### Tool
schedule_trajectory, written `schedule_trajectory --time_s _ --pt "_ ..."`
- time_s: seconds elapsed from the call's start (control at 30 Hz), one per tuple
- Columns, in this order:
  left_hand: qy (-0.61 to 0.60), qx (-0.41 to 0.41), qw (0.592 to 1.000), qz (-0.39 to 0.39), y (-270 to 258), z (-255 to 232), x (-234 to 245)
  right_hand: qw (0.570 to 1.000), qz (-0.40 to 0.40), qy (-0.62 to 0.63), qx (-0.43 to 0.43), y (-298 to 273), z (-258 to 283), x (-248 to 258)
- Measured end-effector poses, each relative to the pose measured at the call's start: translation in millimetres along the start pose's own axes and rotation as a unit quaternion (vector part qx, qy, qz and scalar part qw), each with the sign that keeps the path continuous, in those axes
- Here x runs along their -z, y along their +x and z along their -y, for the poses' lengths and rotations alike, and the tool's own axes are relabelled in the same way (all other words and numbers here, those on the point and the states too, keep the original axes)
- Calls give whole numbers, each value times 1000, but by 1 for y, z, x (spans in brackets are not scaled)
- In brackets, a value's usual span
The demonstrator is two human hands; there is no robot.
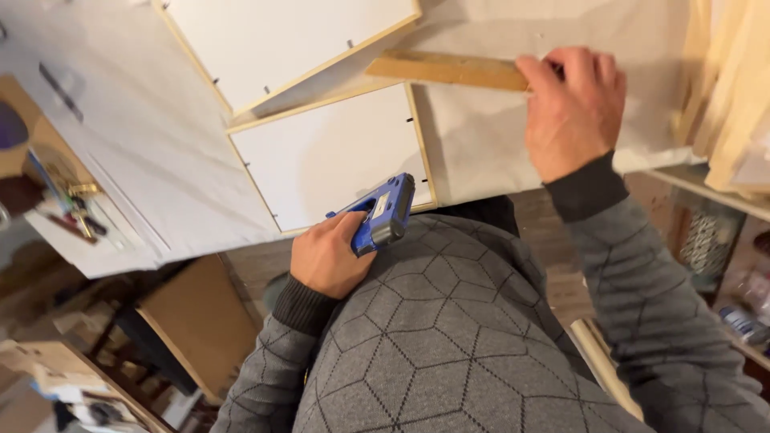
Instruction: Assembling picture frames by securing support pieces with a staple gun and inserting artwork and glass.
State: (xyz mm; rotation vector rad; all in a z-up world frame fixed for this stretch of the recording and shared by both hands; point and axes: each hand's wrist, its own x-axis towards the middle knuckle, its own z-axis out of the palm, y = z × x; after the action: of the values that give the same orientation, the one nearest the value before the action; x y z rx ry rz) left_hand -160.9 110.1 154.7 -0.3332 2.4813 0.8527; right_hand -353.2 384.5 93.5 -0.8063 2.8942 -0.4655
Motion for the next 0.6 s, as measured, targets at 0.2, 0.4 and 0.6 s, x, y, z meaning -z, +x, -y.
schedule_trajectory --time_s 0.2,0.4,0.6 --pt "-62 68 994 -57 -20 -1 0 991 34 -5 126 54 0 -39" --pt "-109 58 987 -101 -34 16 1 968 75 26 239 85 60 -84" --pt "-130 34 986 -99 -47 52 7 960 89 50 261 89 121 -104"
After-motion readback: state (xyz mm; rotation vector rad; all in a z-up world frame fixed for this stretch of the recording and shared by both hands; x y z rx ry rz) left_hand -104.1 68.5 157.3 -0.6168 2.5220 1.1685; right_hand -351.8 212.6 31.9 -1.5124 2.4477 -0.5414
